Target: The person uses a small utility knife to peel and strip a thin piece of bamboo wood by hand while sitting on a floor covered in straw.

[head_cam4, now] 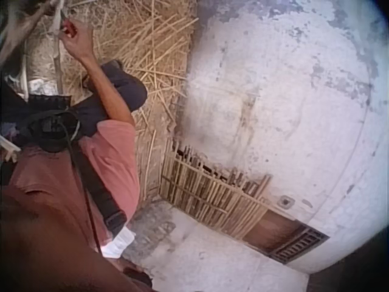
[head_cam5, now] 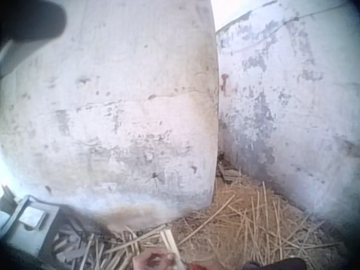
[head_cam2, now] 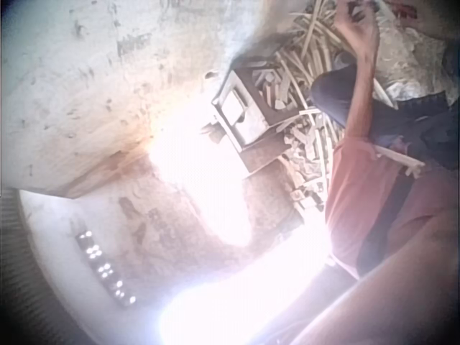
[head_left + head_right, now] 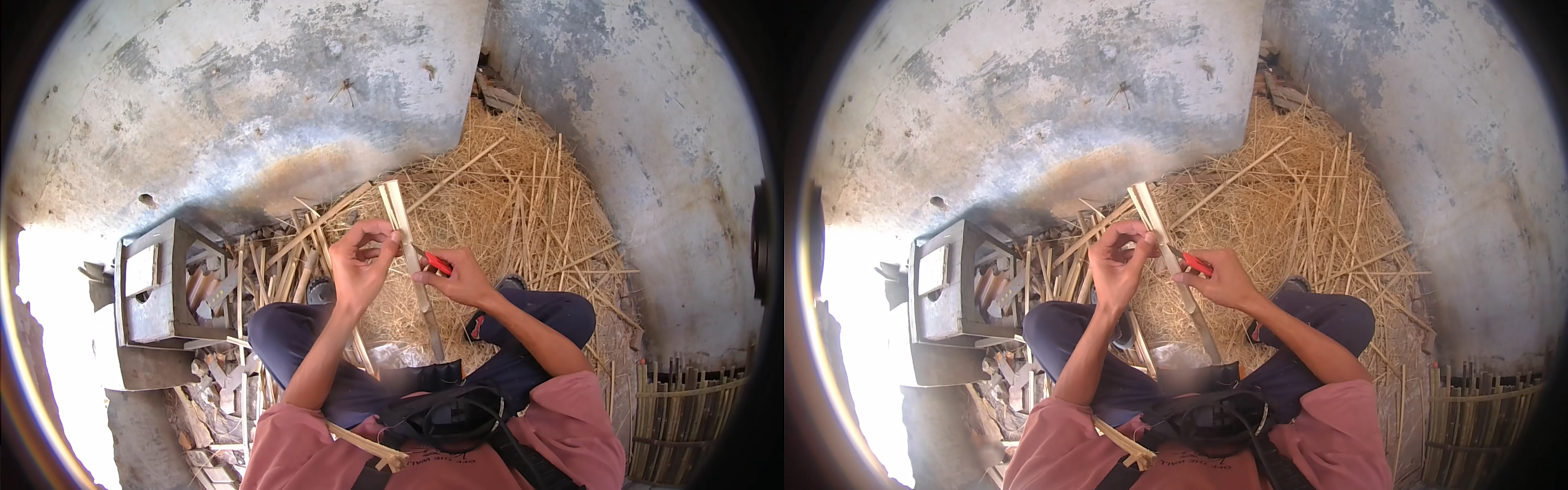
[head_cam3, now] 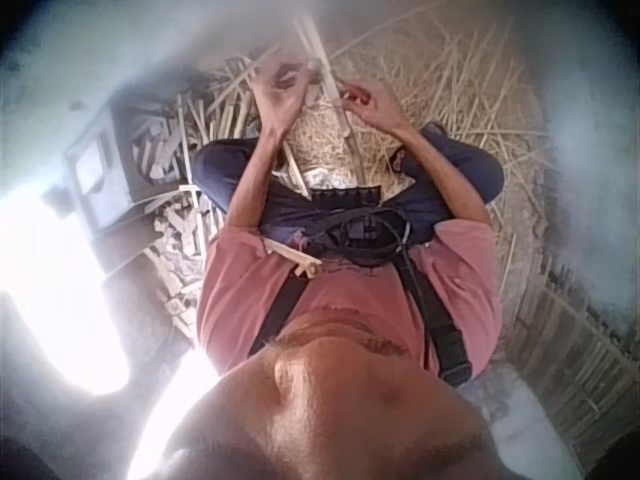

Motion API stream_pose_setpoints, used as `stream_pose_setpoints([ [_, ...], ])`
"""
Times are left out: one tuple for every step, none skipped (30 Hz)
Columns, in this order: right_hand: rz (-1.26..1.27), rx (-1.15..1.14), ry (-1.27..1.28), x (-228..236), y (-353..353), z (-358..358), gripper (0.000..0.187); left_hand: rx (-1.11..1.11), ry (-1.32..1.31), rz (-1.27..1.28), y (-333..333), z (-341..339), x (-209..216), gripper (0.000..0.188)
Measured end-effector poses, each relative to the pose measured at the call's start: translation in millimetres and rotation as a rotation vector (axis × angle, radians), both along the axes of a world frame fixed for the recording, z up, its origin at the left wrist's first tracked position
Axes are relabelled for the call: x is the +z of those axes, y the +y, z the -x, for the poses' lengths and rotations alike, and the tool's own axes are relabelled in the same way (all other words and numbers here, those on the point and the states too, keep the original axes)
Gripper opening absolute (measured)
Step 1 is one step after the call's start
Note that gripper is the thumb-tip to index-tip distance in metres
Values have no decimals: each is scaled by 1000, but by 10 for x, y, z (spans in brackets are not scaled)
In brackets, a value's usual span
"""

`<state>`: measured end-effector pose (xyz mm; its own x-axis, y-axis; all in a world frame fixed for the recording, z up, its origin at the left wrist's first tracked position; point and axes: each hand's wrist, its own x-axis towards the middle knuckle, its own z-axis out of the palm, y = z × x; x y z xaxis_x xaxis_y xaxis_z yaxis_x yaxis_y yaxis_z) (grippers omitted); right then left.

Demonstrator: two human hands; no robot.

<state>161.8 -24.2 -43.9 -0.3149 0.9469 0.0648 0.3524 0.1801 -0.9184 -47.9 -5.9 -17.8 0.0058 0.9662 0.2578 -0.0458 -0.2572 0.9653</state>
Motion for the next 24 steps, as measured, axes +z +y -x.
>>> stream_pose_setpoints([
  [0, 2, -5, -3, 0, 2, 29, 3, 6, -5, 0, 4, 0, 9],
  [-1, 3, -10, -4, 3, -2, 29, 5, 12, -10, 3, 3, 3, 8],
  [-2, 4, -16, -6, 5, -6, 30, 3, 14, -10, 4, 5, 7, 8],
  [-3, 3, -17, -7, 6, -8, 30, 1, 16, -9, 4, 8, 13, 8],
  [-3, 2, -17, -9, 7, -8, 30, -1, 18, -9, 4, 13, 17, 8],
  [-4, 1, -17, -11, 9, -8, 30, 5, 25, -10, 7, 17, 14, 8],
  [-8, 2, -16, -18, 12, -11, 30, 10, 32, -10, 11, 20, 5, 7],
  [-12, 4, -15, -27, 17, -13, 30, 16, 39, -10, 15, 25, -6, 7],
  [-17, 5, -14, -32, 19, -15, 30, 20, 43, -13, 18, 30, -18, 7],
  [-15, 9, -26, -27, 18, -17, 30, 24, 46, -15, 20, 36, -32, 7],
  [-13, 13, -38, -20, 15, -20, 31, 27, 49, -17, 23, 39, -47, 7],
  [-12, 17, -50, -11, 12, -22, 31, 32, 43, -6, 26, 42, -59, 8],
  [-7, 17, -49, 2, 8, -18, 31, 38, 38, 6, 28, 45, -69, 9],
  [-1, 16, -47, 16, 1, -12, 31, 44, 33, 19, 29, 46, -74, 10],
  [5, 16, -45, 22, -3, -9, 31, 57, 45, 9, 28, 45, -70, 10],
  [7, 15, -47, 13, -1, -10, 32, 71, 58, -1, 26, 42, -61, 10],
  [9, 15, -50, -1, 2, -11, 32, 85, 71, -11, 26, 39, -54, 10],
  [11, 14, -52, -12, 5, -11, 32, 98, 81, -33, 29, 35, -56, 10],
  [15, 12, -54, -15, 3, -8, 32, 112, 91, -55, 34, 29, -61, 11],
  [18, 9, -56, -20, 0, -3, 32, 125, 101, -76, 36, 22, -60, 11],
  [22, 7, -59, -26, -3, 0, 31, 126, 122, -68, 29, 19, -47, 10],
  [24, 8, -61, -37, -3, 0, 31, 128, 144, -59, 16, 16, -20, 9],
  [26, 9, -64, -49, -2, -1, 31, 130, 165, -51, 8, 16, -2, 8],
  [28, 10, -67, -60, 0, -1, 31, 134, 168, -44, 8, 19, -2, 8],
])
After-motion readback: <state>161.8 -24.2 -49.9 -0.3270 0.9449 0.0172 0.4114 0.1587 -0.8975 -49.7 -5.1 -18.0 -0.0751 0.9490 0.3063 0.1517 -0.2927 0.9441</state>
